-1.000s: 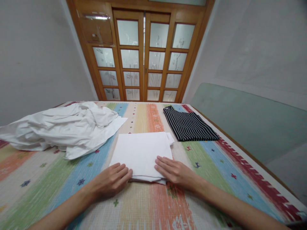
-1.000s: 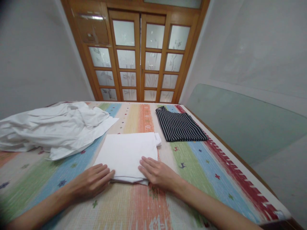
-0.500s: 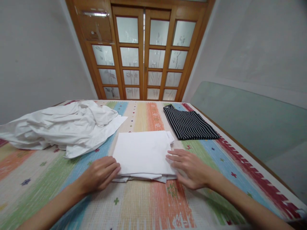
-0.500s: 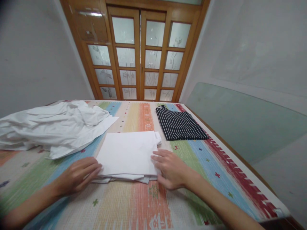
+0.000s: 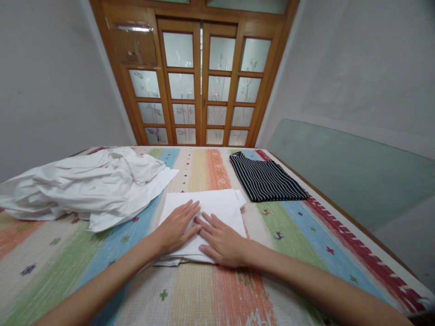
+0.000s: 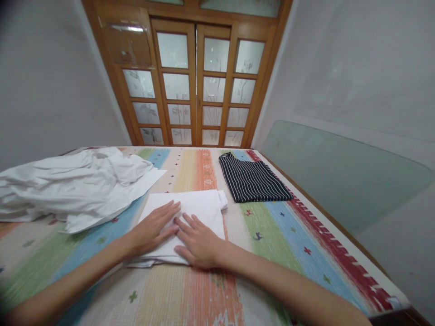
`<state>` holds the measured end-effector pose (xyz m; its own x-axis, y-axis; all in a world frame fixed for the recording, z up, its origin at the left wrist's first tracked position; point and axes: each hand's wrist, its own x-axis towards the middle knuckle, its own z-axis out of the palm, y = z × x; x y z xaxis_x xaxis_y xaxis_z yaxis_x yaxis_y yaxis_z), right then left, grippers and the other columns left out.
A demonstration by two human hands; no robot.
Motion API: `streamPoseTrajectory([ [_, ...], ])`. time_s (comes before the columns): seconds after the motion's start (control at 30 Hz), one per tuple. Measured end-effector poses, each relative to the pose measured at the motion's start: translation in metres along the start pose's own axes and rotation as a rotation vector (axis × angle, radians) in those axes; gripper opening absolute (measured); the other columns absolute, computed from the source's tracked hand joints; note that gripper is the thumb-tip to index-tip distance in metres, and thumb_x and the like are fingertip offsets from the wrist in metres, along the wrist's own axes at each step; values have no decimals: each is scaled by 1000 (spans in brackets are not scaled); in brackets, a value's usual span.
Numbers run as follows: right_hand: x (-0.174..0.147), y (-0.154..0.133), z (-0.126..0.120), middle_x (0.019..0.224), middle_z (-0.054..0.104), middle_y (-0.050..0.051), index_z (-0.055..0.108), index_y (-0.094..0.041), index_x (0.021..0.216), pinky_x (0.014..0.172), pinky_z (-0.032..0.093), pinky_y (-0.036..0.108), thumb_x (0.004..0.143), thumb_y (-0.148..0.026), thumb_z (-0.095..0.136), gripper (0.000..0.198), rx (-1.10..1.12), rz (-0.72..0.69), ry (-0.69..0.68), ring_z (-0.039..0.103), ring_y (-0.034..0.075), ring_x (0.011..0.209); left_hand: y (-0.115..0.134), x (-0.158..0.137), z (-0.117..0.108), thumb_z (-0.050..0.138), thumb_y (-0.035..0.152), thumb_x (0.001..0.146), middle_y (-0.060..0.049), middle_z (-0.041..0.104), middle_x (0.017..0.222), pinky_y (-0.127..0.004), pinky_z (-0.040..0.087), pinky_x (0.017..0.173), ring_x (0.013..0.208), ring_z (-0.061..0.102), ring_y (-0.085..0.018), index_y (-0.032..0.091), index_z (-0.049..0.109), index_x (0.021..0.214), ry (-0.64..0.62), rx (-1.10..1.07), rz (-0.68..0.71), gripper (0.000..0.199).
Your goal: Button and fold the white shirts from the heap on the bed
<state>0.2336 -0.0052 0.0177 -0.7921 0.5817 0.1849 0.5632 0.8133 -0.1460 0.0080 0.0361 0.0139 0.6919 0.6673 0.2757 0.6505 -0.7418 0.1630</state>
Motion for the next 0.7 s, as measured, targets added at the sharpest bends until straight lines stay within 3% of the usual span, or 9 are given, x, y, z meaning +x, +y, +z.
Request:
streamPoseTrajectory([
  [0.2, -18, 6, 6, 158, 23, 19, 22, -7, 154, 121, 21, 48, 100, -51, 38, 72, 117, 51, -32, 13, 24, 150, 4, -19, 14, 36, 51, 99, -12, 31, 158, -50, 24, 119, 148, 22, -26, 17, 24, 154, -121, -7, 2, 66],
  [0.37, -23, 37, 17, 158, 26, 20, 28, -6, 152, 120, 21, 51, 103, -45, 28, 62, -20, 286, 82, 16, 25, 149, -1, -21, 18, 40, 58, 95, -12, 29, 158, -53, 21, 119, 148, 22, -30, 22, 25, 154, -78, 25, -35, 71],
  [0.53, -24, 72, 32, 158, 20, 25, 28, 0, 151, 119, 19, 57, 100, -56, 27, 76, -149, 520, 191, 11, 33, 149, -5, -22, 24, 41, 67, 90, -12, 24, 160, -59, 19, 118, 148, 18, -35, 23, 27, 154, -62, 61, -98, 79],
  [0.7, -27, 94, 32, 157, 20, 29, 28, 5, 150, 118, 19, 58, 96, -64, 27, 87, -185, 622, 192, 11, 38, 148, -7, -25, 29, 42, 76, 84, -15, 21, 161, -67, 16, 114, 147, 13, -43, 22, 30, 153, -58, 98, -214, 88],
])
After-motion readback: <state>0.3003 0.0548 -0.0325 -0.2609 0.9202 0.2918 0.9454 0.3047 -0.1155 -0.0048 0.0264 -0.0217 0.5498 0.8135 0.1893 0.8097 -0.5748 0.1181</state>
